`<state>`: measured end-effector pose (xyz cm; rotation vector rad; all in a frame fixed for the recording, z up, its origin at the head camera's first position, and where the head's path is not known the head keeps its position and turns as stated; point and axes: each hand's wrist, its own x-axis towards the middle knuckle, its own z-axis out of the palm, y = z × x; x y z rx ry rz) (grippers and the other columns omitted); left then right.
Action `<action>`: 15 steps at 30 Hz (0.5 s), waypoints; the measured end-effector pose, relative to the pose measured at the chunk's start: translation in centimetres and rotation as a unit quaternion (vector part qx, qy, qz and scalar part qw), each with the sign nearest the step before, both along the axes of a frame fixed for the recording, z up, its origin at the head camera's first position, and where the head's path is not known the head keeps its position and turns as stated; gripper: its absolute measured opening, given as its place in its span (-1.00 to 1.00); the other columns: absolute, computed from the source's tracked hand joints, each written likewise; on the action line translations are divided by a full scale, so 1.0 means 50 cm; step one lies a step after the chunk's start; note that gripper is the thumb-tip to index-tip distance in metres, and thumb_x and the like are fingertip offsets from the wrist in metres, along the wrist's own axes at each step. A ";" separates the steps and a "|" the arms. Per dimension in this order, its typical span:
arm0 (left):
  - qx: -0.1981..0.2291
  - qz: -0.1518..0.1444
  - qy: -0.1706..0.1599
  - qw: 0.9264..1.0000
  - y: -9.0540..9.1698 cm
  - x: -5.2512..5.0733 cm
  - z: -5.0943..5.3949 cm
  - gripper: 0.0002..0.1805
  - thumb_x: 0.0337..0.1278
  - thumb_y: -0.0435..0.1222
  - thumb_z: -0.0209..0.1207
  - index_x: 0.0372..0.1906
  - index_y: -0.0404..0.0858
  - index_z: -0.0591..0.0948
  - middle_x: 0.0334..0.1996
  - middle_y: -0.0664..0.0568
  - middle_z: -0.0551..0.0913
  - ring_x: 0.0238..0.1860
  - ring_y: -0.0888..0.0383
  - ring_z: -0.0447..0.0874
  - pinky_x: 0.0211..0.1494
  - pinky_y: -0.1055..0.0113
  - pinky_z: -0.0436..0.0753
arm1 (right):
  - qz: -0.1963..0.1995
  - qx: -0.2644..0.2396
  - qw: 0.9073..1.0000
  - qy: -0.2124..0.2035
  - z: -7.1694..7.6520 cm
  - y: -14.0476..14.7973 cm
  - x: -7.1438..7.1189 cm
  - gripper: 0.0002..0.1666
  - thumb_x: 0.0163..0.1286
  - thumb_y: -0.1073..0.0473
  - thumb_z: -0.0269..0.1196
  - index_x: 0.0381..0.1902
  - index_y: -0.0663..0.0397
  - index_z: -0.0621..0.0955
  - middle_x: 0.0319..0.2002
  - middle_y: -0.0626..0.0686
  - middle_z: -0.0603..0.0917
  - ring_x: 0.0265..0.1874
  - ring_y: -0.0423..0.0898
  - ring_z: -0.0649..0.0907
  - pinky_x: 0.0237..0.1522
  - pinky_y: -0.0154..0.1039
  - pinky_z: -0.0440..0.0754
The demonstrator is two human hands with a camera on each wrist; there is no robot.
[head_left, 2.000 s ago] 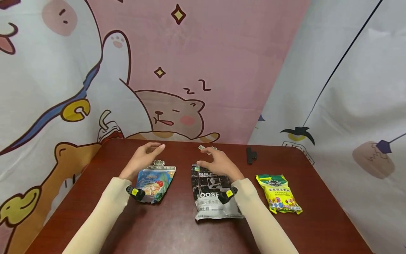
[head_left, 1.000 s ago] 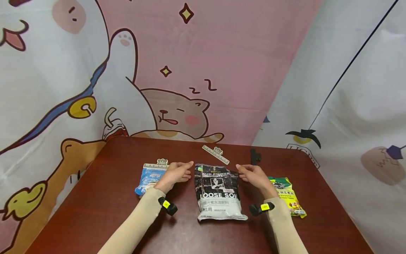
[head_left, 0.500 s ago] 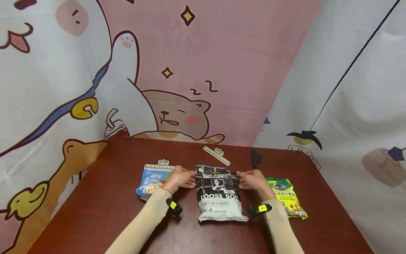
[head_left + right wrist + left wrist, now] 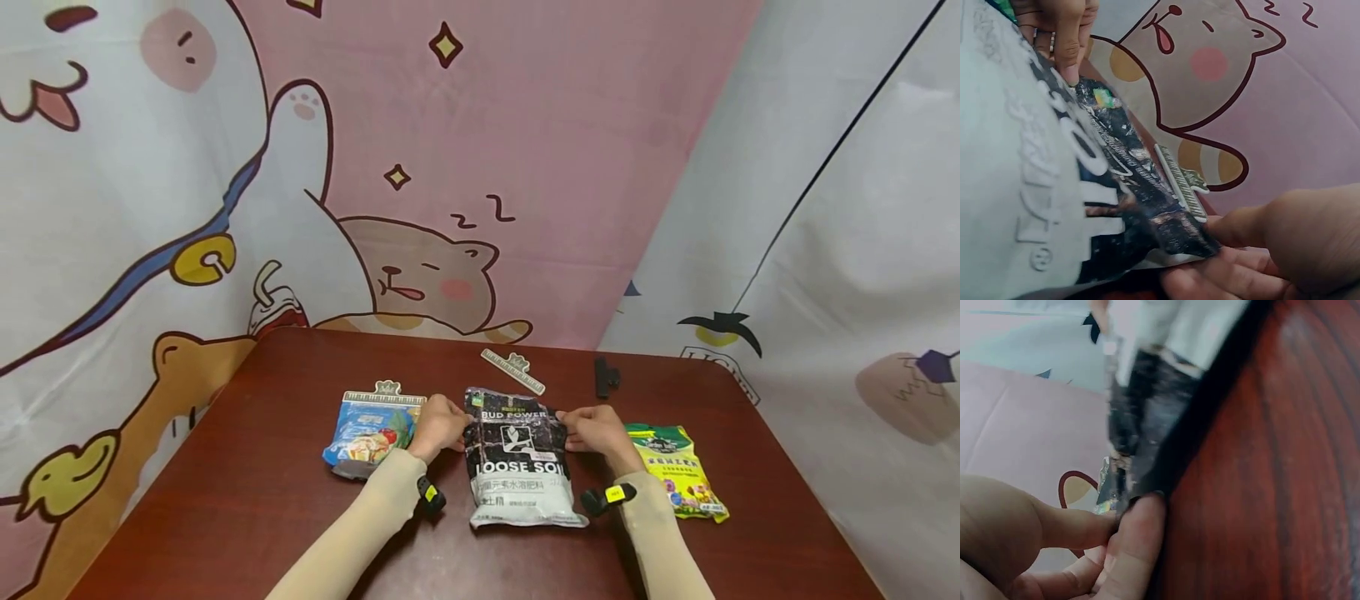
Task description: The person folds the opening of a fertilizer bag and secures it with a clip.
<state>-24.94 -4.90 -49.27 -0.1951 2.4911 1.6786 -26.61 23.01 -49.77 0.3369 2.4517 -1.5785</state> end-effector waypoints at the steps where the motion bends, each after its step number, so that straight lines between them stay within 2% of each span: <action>1: -0.011 0.000 0.006 1.000 0.001 -0.001 -0.001 -0.84 0.24 -0.41 0.33 -0.37 -0.48 0.71 -0.49 -0.28 0.71 -0.69 0.04 0.71 -0.52 0.19 0.76 | -0.001 0.000 1.000 0.004 -0.002 0.001 0.000 -0.59 0.45 0.13 0.31 0.04 0.39 0.71 -0.30 0.12 0.67 -0.45 -0.10 0.69 -0.38 -0.24 0.79; 5: -0.033 -0.003 0.024 0.999 0.002 -0.005 -0.005 -0.84 0.24 -0.40 0.33 -0.41 -0.43 0.69 -0.48 -0.21 0.71 -0.68 0.02 0.74 -0.53 0.19 0.75 | -0.008 -0.010 1.000 0.021 -0.014 0.003 -0.003 -0.66 0.43 0.13 0.34 -0.05 0.34 0.73 -0.30 0.07 0.67 -0.43 -0.12 0.68 -0.36 -0.26 0.78; 8: -0.031 -0.002 0.035 0.999 0.000 -0.005 -0.005 -0.85 0.25 -0.38 0.32 -0.40 -0.39 0.67 -0.43 -0.16 0.71 -0.69 0.09 0.71 -0.51 0.22 0.74 | -0.010 -0.023 0.999 0.032 -0.020 0.006 -0.007 -0.69 0.43 0.14 0.33 -0.07 0.30 0.74 -0.29 0.05 0.69 -0.41 -0.13 0.68 -0.33 -0.25 0.79; 15: -0.015 0.008 0.071 0.997 0.003 -0.001 -0.007 -0.88 0.27 -0.38 0.28 -0.36 -0.36 0.64 -0.50 -0.14 0.75 -0.70 0.19 0.63 -0.55 0.33 0.62 | -0.005 -0.035 0.998 0.044 -0.013 0.012 -0.003 -0.66 0.43 0.09 0.34 -0.04 0.27 0.73 -0.20 0.09 0.72 -0.37 -0.10 0.72 -0.27 -0.20 0.80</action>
